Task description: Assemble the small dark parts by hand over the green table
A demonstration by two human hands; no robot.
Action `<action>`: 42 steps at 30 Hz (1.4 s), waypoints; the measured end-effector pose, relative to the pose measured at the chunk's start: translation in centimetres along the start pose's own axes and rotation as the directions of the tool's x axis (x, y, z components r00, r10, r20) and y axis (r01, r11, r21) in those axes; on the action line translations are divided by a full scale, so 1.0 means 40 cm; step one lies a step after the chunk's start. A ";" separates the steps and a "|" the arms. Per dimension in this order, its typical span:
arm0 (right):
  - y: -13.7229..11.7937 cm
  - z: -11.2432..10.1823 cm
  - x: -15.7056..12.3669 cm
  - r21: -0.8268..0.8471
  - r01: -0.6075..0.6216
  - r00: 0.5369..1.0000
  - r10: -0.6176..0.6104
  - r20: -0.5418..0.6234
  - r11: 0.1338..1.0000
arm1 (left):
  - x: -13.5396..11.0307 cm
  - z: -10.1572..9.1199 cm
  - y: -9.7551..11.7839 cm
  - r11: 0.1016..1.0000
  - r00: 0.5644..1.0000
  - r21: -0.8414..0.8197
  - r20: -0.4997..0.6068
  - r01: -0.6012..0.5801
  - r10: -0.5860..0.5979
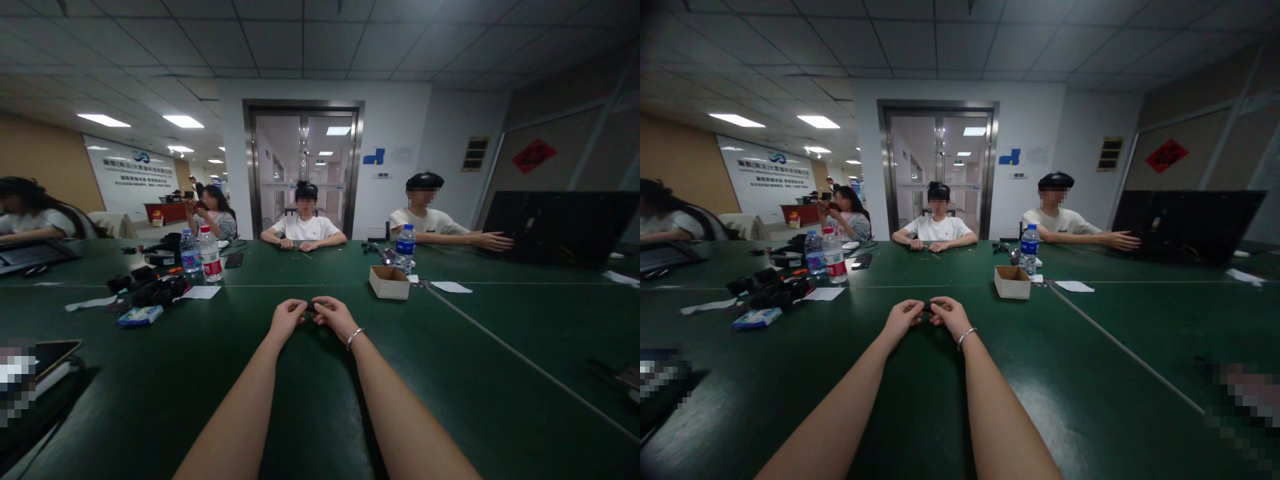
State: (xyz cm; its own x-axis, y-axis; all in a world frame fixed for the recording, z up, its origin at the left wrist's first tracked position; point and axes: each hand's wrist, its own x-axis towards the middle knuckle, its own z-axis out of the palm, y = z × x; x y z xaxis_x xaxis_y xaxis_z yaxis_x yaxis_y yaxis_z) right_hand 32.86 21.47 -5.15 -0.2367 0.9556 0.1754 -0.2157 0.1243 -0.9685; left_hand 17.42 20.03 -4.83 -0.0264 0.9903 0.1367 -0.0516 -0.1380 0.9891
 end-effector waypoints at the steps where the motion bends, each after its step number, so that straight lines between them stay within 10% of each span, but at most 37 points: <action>1: 0.000 -0.001 -0.001 -0.006 0.012 1.000 -0.012 0.006 1.000 | 0.002 -0.001 -0.002 1.000 1.000 0.016 -0.004 0.005 -0.005; 22: -0.005 0.000 -0.007 -0.015 0.048 0.996 -0.047 0.076 0.999 | -0.015 0.000 0.016 0.945 0.993 0.323 -0.116 0.051 -0.014; 42: -0.008 0.000 -0.006 -0.004 0.012 1.000 -0.012 0.023 1.000 | -0.004 -0.005 0.001 1.000 0.999 -0.003 0.020 -0.031 0.031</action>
State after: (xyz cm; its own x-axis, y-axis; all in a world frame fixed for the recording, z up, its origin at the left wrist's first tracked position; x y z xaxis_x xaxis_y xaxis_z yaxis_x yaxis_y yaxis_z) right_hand 33.00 21.19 -4.88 -0.2558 0.9477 0.1906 -0.2148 0.1366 -0.9671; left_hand 17.22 19.85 -4.82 -0.0079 0.9857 0.1681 -0.0533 -0.1683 0.9843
